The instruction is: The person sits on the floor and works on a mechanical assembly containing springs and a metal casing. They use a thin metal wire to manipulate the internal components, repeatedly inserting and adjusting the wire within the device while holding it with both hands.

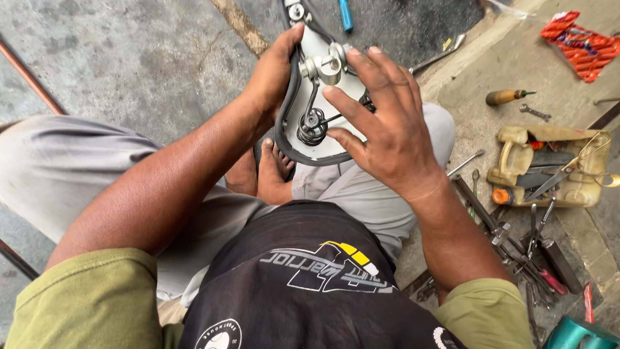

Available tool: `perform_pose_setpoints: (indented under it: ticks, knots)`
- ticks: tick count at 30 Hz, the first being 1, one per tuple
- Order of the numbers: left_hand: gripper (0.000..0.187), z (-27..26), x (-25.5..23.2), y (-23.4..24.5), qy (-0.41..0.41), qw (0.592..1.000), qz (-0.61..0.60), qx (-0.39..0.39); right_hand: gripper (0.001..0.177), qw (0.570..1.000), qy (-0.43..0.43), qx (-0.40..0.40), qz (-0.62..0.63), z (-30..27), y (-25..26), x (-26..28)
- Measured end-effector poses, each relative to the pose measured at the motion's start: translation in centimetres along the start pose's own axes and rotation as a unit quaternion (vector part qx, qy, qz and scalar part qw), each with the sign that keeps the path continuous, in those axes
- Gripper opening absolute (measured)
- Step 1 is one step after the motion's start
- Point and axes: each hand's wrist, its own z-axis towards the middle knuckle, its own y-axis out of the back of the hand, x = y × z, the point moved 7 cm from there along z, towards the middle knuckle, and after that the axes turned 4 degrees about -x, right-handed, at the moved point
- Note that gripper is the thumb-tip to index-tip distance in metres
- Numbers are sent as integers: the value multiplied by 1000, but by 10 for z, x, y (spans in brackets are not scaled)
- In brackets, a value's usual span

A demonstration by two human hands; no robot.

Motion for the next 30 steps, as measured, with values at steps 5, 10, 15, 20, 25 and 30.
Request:
perform_pose_setpoints:
  ticks: [5, 10, 15, 20, 25, 30]
  knots:
    - [40, -8, 2, -15, 7, 999, 32, 15, 35, 999, -18, -39, -29, -3, 3, -5]
    - [42, -6, 14, -17, 53, 998, 39, -3, 31, 995, -70, -58, -37, -12, 5, -13]
    - [47, 5, 46, -12, 100, 995, -18, 8, 31, 991, -128, -48, -9, -23, 2, -27]
    - [46, -1, 58, -15, 112, 994, 1, -3, 33, 989, -139, -45, 5, -40, 2, -35]
    - [45, -13, 43, -31, -3, 999, 46, -22, 48, 993, -87, -74, 9, -57, 8, -40]
    - [47, -44, 11, -62, -205, 959, 195, 29, 50, 988, -41, -151, 11, -80, 10, -44]
